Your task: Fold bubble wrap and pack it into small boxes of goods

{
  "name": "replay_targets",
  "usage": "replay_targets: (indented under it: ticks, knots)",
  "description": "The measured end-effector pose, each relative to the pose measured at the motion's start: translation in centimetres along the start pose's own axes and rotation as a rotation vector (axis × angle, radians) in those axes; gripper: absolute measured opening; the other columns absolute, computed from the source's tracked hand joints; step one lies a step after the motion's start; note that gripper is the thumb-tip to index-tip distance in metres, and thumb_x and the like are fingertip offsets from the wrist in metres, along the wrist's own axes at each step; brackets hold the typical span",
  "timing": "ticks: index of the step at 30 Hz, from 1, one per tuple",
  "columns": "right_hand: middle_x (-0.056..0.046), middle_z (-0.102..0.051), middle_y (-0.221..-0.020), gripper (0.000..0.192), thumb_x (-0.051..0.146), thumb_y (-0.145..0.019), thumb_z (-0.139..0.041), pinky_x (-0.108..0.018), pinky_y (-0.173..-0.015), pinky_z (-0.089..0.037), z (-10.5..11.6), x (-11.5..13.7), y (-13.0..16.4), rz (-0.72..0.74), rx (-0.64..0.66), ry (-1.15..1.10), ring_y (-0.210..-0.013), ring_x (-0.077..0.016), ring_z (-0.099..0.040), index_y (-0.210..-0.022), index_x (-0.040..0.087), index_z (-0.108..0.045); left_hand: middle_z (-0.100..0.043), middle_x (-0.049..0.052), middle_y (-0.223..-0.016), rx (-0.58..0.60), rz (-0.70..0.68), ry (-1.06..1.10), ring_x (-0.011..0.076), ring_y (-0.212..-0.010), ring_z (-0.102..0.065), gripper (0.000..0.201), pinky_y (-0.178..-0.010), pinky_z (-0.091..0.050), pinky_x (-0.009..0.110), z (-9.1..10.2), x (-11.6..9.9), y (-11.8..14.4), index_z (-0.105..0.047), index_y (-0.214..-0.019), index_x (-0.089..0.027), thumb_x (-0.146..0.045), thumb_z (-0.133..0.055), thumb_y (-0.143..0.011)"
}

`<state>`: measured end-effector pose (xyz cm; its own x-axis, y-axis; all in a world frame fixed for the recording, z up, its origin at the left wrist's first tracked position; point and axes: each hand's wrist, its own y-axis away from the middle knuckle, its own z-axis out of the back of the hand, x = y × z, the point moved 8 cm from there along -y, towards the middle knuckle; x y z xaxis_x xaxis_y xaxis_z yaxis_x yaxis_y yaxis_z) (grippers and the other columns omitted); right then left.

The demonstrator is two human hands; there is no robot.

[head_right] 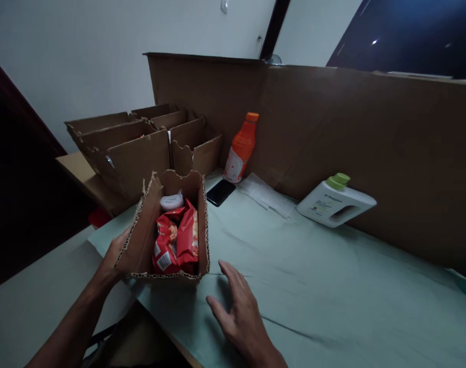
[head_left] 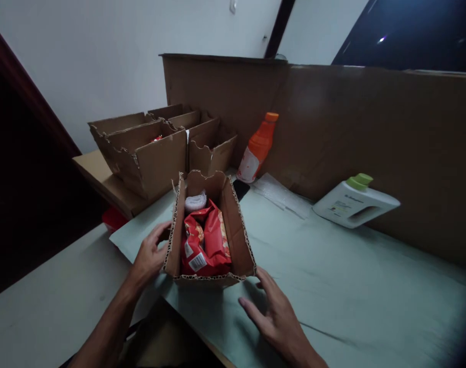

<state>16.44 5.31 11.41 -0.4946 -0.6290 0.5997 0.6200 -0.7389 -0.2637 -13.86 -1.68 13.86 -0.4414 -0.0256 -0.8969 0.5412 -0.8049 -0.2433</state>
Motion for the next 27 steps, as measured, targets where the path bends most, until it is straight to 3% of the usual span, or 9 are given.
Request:
replay_targets:
  ticks: [4,7,9,12,15,18,20,25,27]
  knots:
    - [-0.02,-0.051,-0.149,0.076,0.031,-0.082,-0.064,-0.052,-0.103,-0.051,-3.8,1.4,-3.3,0.114,0.157,-0.084,-0.132,-0.0364,-0.054,-0.152,0.017,-0.039,-0.073,0.008,-0.095,0.224,-0.152,-0.067,0.0292,-0.1,-0.07,0.039,-0.092,-0.059,0.044,-0.4,-1.3,6.0,-0.069,-0.112,-0.021,-0.022,-0.062,-0.073]
    - [-0.019,-0.053,-0.146,0.077,0.02,-0.08,-0.06,-0.049,-0.104,-0.05,-6.2,3.2,-5.1,0.134,0.225,-0.165,-0.13,-0.0336,-0.055,-0.153,0.016,-0.034,-0.072,0.011,-0.108,0.244,-0.105,-0.084,0.0312,-0.111,-0.067,0.046,-0.098,-0.056,0.047,-0.6,-0.4,7.3,-0.063,-0.12,-0.02,-0.024,-0.066,-0.075]
    - [-0.022,-0.052,-0.146,0.078,0.017,-0.079,-0.06,-0.048,-0.107,-0.047,-7.3,4.2,-6.6,0.128,0.234,-0.205,-0.131,-0.0332,-0.054,-0.152,0.012,-0.033,-0.071,0.013,-0.115,0.159,-0.016,-0.058,0.0308,-0.113,-0.066,0.043,-0.098,-0.055,0.047,-0.4,1.1,5.8,-0.06,-0.121,-0.017,-0.032,-0.065,-0.081]
    - [-0.026,-0.046,-0.15,0.08,0.021,-0.08,-0.063,-0.05,-0.113,-0.041,-9.0,4.9,-9.8,0.11,0.24,-0.234,-0.138,-0.0342,-0.047,-0.151,0.006,-0.029,-0.069,0.013,-0.12,0.071,0.043,0.007,0.0283,-0.111,-0.067,0.043,-0.097,-0.055,0.043,0.1,3.1,1.4,-0.058,-0.121,-0.016,-0.038,-0.061,-0.085]
    - [-0.026,-0.041,-0.153,0.084,0.023,-0.082,-0.064,-0.047,-0.118,-0.035,-10.6,5.0,-13.4,0.1,0.247,-0.264,-0.142,-0.0319,-0.042,-0.154,0.004,-0.024,-0.064,0.014,-0.131,-0.082,0.052,-0.047,0.0289,-0.119,-0.063,0.056,-0.1,-0.052,0.044,1.6,4.3,-2.9,-0.051,-0.132,-0.016,-0.039,-0.062,-0.083]
    - [-0.023,-0.04,-0.156,0.08,0.021,-0.082,-0.063,-0.042,-0.121,-0.031,-11.8,4.9,-16.2,0.117,0.24,-0.295,-0.145,-0.0283,-0.039,-0.153,0.006,-0.031,-0.062,0.017,-0.127,-0.351,0.083,-0.202,0.0304,-0.118,-0.061,0.065,-0.098,-0.051,0.046,3.5,4.5,-3.5,-0.048,-0.138,-0.013,-0.041,-0.063,-0.082]
    - [-0.02,-0.041,-0.157,0.077,0.021,-0.082,-0.063,-0.041,-0.122,-0.03,-12.4,4.7,-17.2,0.131,0.237,-0.32,-0.145,-0.0269,-0.039,-0.152,0.009,-0.034,-0.064,0.016,-0.116,-0.419,0.069,-0.257,0.0288,-0.108,-0.064,0.059,-0.088,-0.055,0.042,3.2,3.9,-2.2,-0.052,-0.134,-0.011,-0.041,-0.061,-0.084]
    - [-0.017,-0.04,-0.158,0.079,0.019,-0.08,-0.063,-0.044,-0.123,-0.028,-13.9,3.6,-17.6,0.169,0.224,-0.39,-0.147,-0.0266,-0.037,-0.153,0.012,-0.036,-0.067,0.011,-0.112,-0.071,-0.052,-0.223,0.0244,-0.102,-0.066,0.037,-0.056,-0.052,0.025,-2.4,2.5,-1.0,-0.066,-0.118,-0.018,-0.038,-0.057,-0.088]
    - [-0.015,-0.04,-0.158,0.078,0.018,-0.079,-0.062,-0.045,-0.123,-0.029,-14.2,3.0,-17.6,0.175,0.205,-0.414,-0.147,-0.0256,-0.037,-0.153,0.014,-0.037,-0.07,0.012,-0.113,-0.047,-0.034,-0.207,0.0246,-0.102,-0.067,0.043,-0.056,-0.052,0.025,-3.1,3.0,-2.0,-0.064,-0.124,-0.018,-0.038,-0.058,-0.087]
